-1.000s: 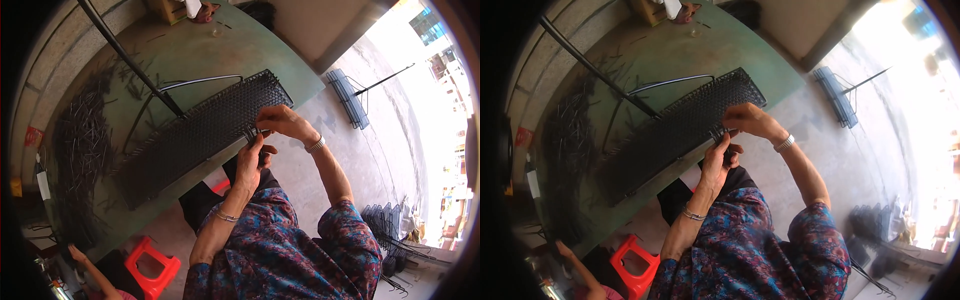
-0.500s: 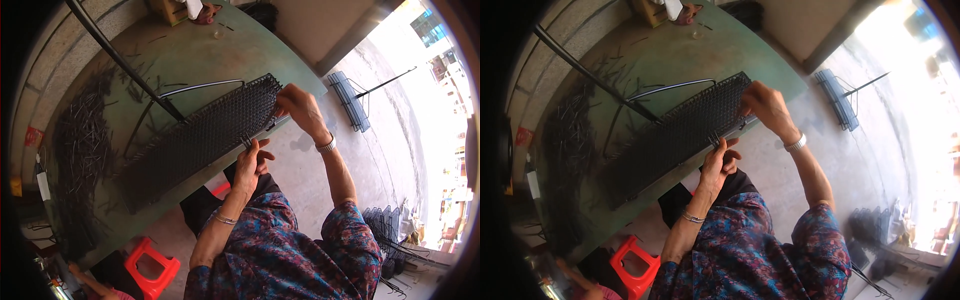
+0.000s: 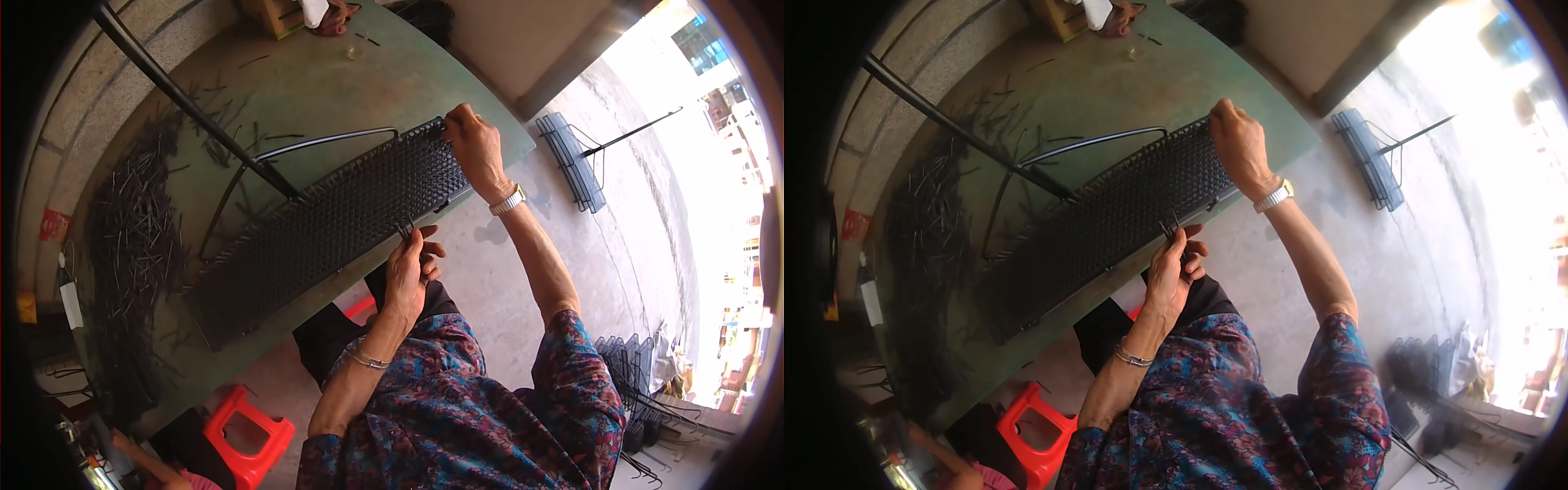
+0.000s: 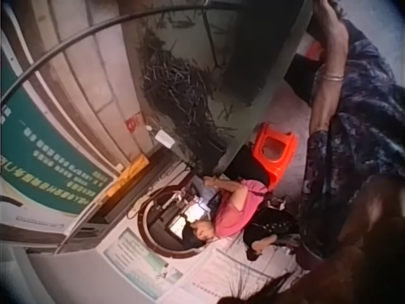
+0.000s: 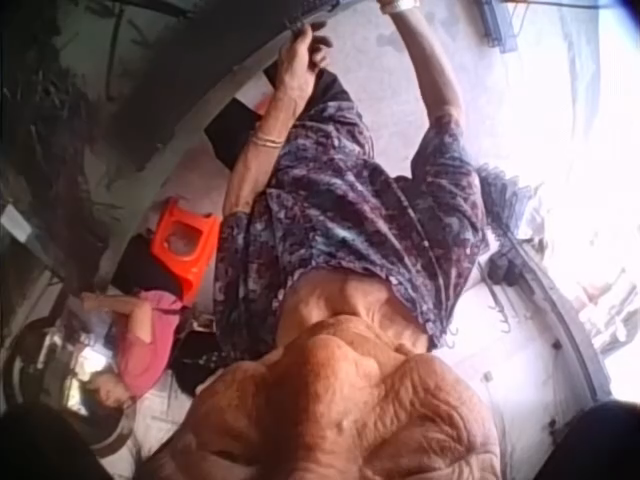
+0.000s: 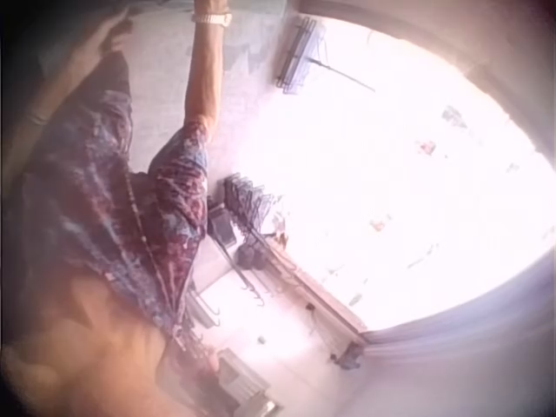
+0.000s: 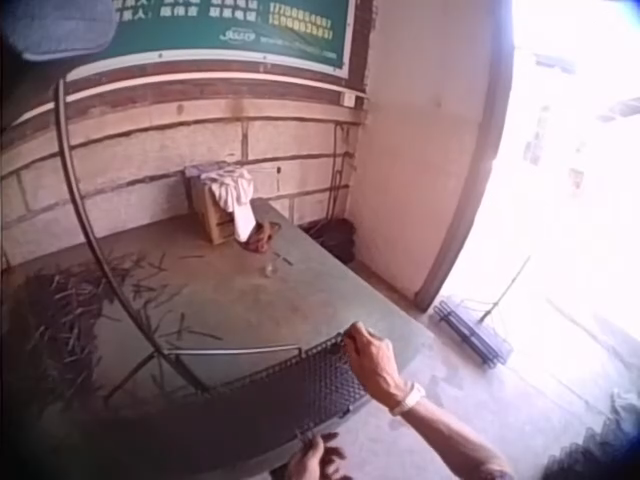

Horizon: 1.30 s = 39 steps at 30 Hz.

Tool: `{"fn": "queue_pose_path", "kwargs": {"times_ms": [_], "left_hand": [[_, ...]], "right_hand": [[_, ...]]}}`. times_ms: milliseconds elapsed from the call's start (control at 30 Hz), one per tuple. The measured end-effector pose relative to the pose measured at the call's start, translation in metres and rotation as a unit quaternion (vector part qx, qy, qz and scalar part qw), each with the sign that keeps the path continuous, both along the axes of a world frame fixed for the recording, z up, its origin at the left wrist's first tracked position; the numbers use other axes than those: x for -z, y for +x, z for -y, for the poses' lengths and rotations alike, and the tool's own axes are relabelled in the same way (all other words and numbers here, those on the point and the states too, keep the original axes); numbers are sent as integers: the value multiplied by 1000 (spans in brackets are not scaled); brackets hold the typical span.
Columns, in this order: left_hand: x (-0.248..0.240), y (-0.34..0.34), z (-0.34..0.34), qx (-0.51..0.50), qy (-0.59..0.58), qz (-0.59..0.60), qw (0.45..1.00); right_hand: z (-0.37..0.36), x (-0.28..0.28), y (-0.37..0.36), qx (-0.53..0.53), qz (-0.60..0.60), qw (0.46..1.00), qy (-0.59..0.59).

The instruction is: Sorting and inserting small metal rods into a perforated grid at a manual assembly workstation.

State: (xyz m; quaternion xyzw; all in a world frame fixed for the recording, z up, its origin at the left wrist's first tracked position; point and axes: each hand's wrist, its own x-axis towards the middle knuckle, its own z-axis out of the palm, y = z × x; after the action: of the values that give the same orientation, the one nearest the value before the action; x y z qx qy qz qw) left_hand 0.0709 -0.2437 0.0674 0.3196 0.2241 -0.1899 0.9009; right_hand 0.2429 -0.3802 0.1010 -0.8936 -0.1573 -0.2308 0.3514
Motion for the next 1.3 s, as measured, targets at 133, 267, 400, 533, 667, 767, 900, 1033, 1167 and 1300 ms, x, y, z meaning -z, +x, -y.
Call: {"fn": "queue_pose_path", "kwargs": {"times_ms": [133,267,400,533,667,767,900,1033,1167,1300], "left_hand": [[1,0,0,17,9,24,1000],[-4,0,3,27,7,35,999],[-2,1,3,24,-5,61,998],[-2,2,1,9,-29,63,998],[-7,-1,0,16,-24,69,997],[-9,0,0,19,-22,85,996],[-11,-1,-1,30,-13,74,997],[-8,-1,-5,32,-9,79,996],[-11,1,-3,51,30,80,995],[-14,0,0,59,60,78,993]], "right_hand": [[0,-4,4,-20,-52,998,1],[-9,-5,10,12,-14,993,-119],[-8,-3,14,24,-16,991,-133],[-7,-2,10,40,-16,991,-124],[-4,-4,2,38,-15,989,-142],[0,0,3,20,3,987,-160],[-4,-7,-15,64,12,988,-138],[7,-15,-42,-256,-316,913,-20],[0,-18,-73,-278,-451,846,62],[1,-23,-80,-251,-479,834,112]]}}
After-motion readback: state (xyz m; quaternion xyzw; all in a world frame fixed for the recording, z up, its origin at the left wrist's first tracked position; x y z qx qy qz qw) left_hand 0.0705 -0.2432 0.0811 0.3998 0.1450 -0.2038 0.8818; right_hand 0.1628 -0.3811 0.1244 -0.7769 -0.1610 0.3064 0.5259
